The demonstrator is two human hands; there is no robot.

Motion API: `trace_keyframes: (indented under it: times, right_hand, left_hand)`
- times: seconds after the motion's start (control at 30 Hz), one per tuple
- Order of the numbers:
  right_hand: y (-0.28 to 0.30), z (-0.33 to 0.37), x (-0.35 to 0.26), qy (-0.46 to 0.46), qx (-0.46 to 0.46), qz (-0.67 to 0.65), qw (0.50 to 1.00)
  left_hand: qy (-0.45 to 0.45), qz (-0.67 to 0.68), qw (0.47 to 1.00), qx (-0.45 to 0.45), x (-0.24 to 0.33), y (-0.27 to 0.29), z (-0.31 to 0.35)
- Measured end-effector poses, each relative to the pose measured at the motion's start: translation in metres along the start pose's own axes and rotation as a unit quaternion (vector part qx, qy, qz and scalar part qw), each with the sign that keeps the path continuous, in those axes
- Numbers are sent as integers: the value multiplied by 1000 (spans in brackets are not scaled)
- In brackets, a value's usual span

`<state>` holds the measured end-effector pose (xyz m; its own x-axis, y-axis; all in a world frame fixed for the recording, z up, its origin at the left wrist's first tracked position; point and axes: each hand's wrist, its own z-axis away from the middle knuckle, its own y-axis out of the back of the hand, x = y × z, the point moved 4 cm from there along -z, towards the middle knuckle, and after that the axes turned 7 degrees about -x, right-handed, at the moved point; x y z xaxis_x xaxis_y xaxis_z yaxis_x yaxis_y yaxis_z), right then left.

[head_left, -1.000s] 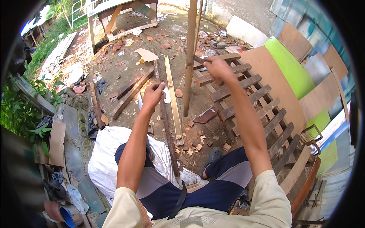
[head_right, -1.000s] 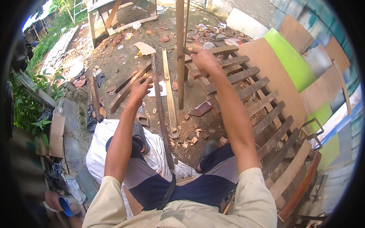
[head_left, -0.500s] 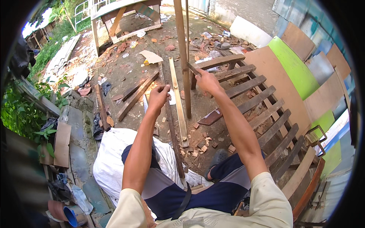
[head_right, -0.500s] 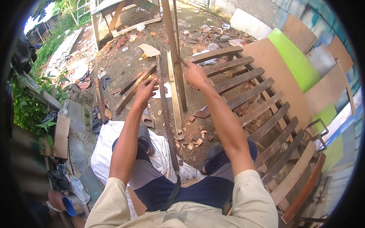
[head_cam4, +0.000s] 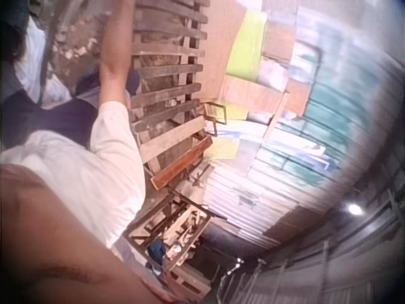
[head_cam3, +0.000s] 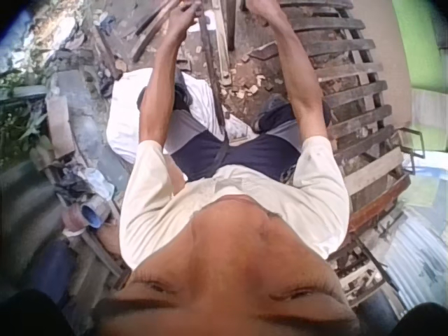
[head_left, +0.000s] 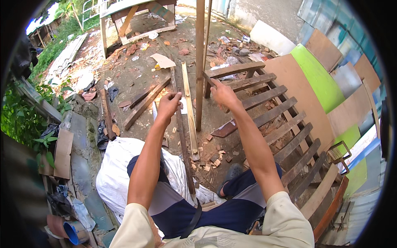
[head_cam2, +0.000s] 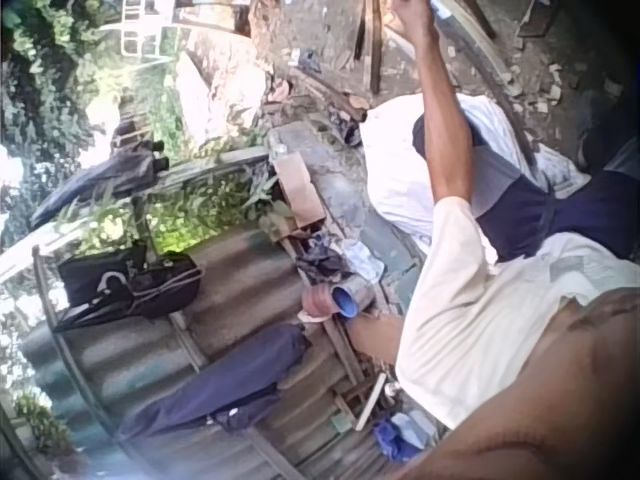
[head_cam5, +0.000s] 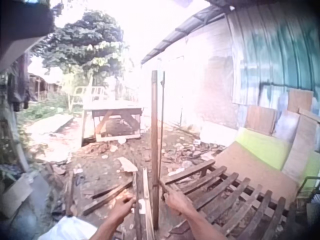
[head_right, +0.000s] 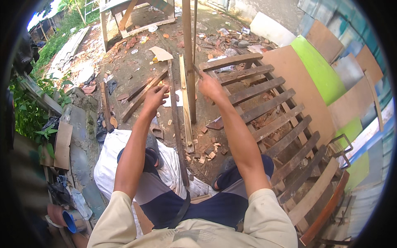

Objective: The person sits on the ground and uses a hammer and metal bar to split a long wooden plank into thinner strips. They repeatedly strike the bar to drive it through the wood, then separate and set aside the resulting pieces.

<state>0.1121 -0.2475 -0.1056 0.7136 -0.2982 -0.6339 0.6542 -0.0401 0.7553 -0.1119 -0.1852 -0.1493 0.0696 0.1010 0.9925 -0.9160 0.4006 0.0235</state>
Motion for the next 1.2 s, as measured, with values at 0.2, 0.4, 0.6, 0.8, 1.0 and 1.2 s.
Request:
trace_keyframes:
  times: [0.2,0.4,0.6,0.8,1.0,1.2]
  right_hand:
    - [44,41,-47,-3,69,-62,996]
    - [109,57,-88,82,213,-27,973]
    - [47,1,-10,20,126,-7,992]
    - [13,-35,19,-31,43,-38,998]
    - [73,2,-46,40,120,-14,992]
    - [46,-20,-27,15,104,3,994]
  left_hand:
    - [-40,-23,998,31,4,9,2]
    - [-39,-16,998,36,12,13,7]
    - [-30,-19,999,13,16,2,6]
    - [-20,-15,1000,8,-1,2,6]
    - [-56,-12,998,25,9,3,-7]
    - [-19,15,1000,13,13,-2,-1]
